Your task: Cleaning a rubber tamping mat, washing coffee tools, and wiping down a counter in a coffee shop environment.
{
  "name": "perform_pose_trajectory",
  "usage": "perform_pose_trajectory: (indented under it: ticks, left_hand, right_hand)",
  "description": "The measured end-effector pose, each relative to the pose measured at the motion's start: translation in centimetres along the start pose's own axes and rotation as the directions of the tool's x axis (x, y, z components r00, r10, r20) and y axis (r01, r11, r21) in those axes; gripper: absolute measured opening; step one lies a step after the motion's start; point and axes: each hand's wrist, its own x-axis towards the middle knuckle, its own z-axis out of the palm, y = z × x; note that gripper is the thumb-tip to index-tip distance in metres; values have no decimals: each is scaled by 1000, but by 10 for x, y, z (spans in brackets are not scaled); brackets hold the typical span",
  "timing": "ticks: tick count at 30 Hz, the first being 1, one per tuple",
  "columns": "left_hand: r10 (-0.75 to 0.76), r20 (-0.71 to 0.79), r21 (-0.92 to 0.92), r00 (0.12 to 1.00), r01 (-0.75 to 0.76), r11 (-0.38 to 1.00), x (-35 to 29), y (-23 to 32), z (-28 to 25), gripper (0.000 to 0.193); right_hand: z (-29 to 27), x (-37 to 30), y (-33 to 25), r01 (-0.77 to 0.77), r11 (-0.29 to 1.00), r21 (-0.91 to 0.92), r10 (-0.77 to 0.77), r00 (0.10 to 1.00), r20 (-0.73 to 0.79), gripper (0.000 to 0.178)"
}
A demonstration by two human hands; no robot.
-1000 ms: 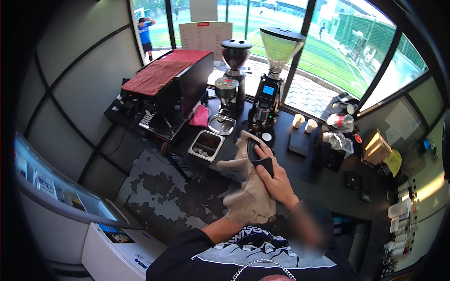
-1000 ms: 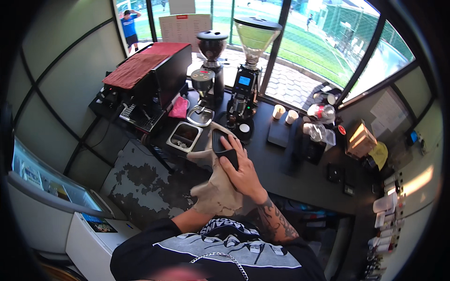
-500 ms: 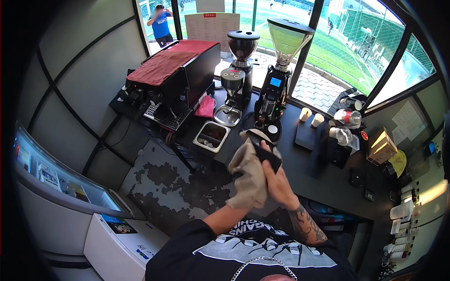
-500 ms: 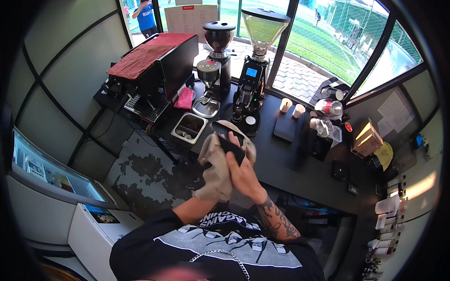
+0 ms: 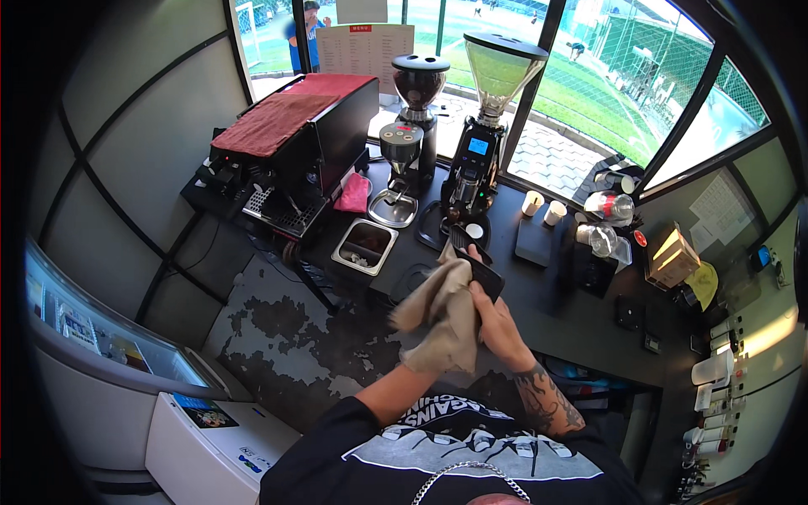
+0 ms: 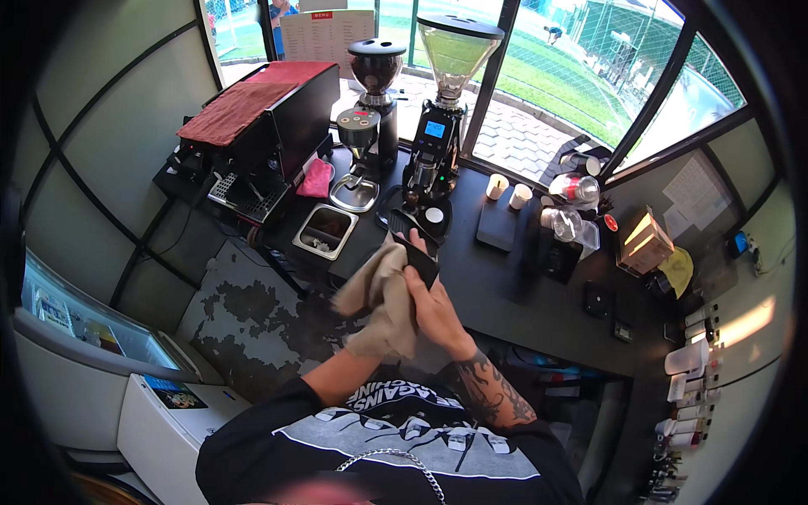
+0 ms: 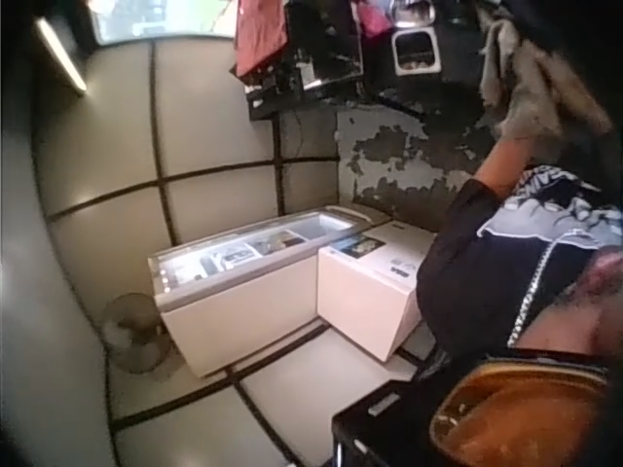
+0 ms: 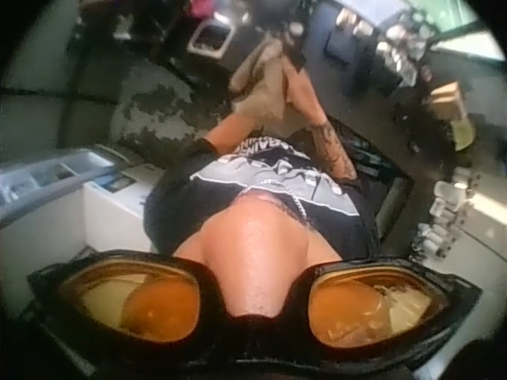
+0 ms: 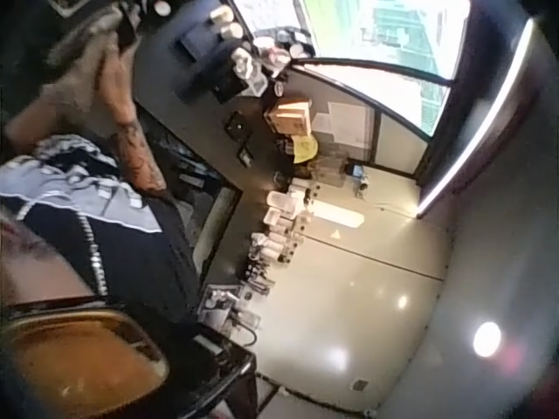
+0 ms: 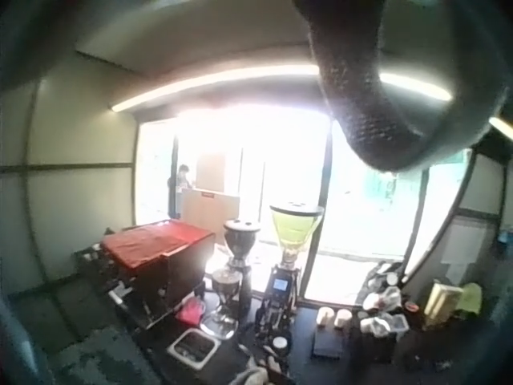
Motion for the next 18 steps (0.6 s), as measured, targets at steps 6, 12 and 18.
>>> perform_pose_trajectory:
  ticks: [6, 12, 18]
  left_hand:
    - [22, 5, 59, 1000, -23, 998, 0, 13, 16, 61]
    - [-105, -147, 99, 984, 120, 988, 11, 23, 26, 59]
    - [68, 144, 81, 987, -81, 993, 8, -25, -26, 61]
  right_hand:
    - [-1, -7, 2, -51, 994, 101, 66, 987, -150, 59]
    - [2, -12, 14, -53, 995, 80, 57, 998, -37, 56]
    - [0, -11, 17, -16, 995, -103, 17, 1000, 9, 57]
